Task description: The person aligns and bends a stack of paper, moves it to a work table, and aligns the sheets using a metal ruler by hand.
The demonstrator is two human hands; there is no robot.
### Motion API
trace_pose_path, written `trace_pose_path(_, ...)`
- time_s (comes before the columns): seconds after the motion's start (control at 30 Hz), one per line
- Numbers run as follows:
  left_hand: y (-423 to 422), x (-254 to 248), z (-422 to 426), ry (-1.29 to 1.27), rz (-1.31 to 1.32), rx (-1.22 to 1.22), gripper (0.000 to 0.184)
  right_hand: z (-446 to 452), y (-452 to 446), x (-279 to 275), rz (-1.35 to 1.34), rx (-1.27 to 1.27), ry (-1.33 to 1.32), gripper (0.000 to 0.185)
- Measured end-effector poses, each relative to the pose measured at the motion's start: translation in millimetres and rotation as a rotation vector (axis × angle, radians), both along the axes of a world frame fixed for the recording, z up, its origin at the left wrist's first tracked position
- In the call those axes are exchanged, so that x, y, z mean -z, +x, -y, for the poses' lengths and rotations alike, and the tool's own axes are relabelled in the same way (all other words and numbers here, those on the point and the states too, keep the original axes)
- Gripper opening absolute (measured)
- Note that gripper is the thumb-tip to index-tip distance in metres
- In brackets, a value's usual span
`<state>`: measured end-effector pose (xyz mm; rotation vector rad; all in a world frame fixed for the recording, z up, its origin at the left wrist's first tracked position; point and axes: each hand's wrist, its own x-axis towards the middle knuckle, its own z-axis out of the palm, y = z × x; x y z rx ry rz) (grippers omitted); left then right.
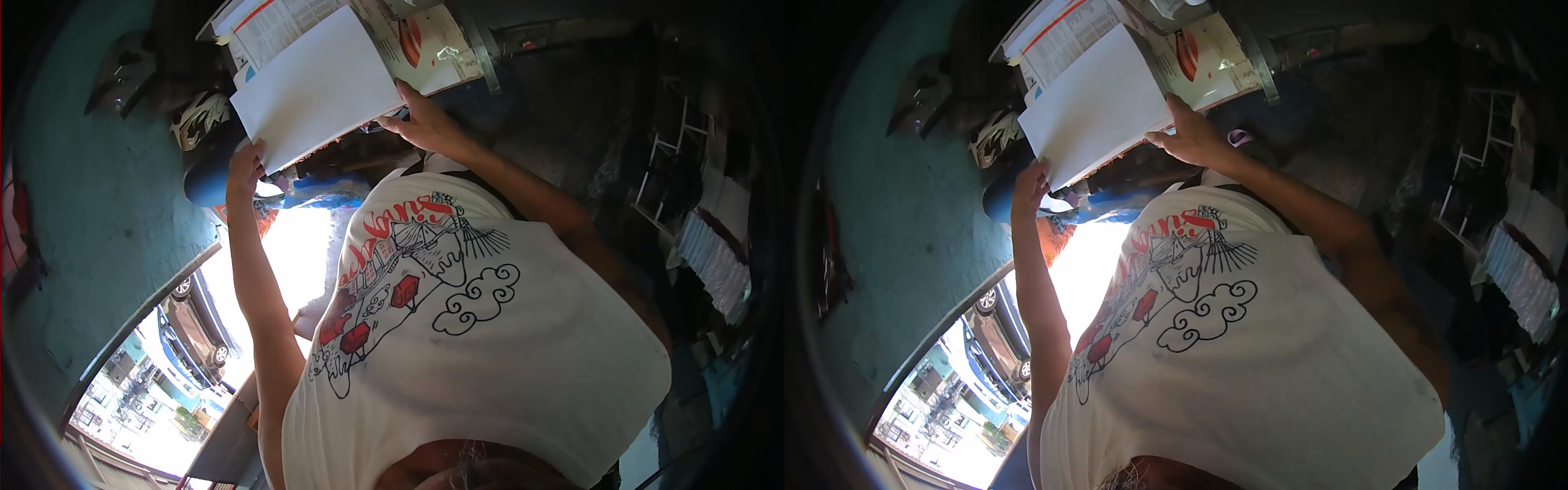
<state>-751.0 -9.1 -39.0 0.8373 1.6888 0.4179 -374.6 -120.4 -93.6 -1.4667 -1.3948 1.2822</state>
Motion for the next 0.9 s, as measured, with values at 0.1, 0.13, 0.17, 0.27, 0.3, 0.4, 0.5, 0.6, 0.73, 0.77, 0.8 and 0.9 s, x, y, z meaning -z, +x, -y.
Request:
trace_pose_path(0.1,-7,5,-2,-0.009,0.067,-0.018,0.045,-11,-1,7,-0.119,0.027,0.013,0.072)
trace_pose_path(0.13,-9,6,-3,0.008,0.082,-0.031,0.042,-17,0,2,-0.175,0.038,-0.047,0.072)
trace_pose_path(0.17,-10,8,-3,0.024,0.098,-0.045,0.04,-22,2,-3,-0.228,0.047,-0.109,0.071)
trace_pose_path(0.27,-11,9,-4,0.005,0.07,-0.015,0.039,-35,11,-46,-0.288,-0.032,-0.216,0.067)
trace_pose_path(0.3,-12,11,-4,0.0,0.083,-0.038,0.039,-40,11,-44,-0.26,-0.012,-0.304,0.062)
trace_pose_path(0.4,-12,14,-7,0.007,0.109,0.005,0.039,-47,14,-47,-0.321,-0.041,-0.399,0.06)
trace_pose_path(0.5,-13,21,-10,0.033,0.065,0.007,0.044,-55,20,-20,-0.353,-0.096,-0.388,0.05)
trace_pose_path(0.6,-22,34,-14,0.091,0.063,0.035,0.047,-53,21,-30,-0.387,-0.067,-0.389,0.045)
trace_pose_path(0.73,-24,45,-24,0.055,-0.036,0.077,0.049,-55,25,-26,-0.407,-0.074,-0.412,0.041)
trace_pose_path(0.77,-25,49,-27,0.06,-0.027,0.071,0.049,-55,25,-27,-0.396,-0.079,-0.409,0.041)
trace_pose_path(0.8,-25,51,-30,0.057,-0.039,0.05,0.049,-53,25,-32,-0.43,-0.057,-0.419,0.047)
trace_pose_path(0.9,-28,55,-26,0.06,0.054,-0.005,0.047,-52,27,-31,-0.447,-0.014,-0.431,0.052)
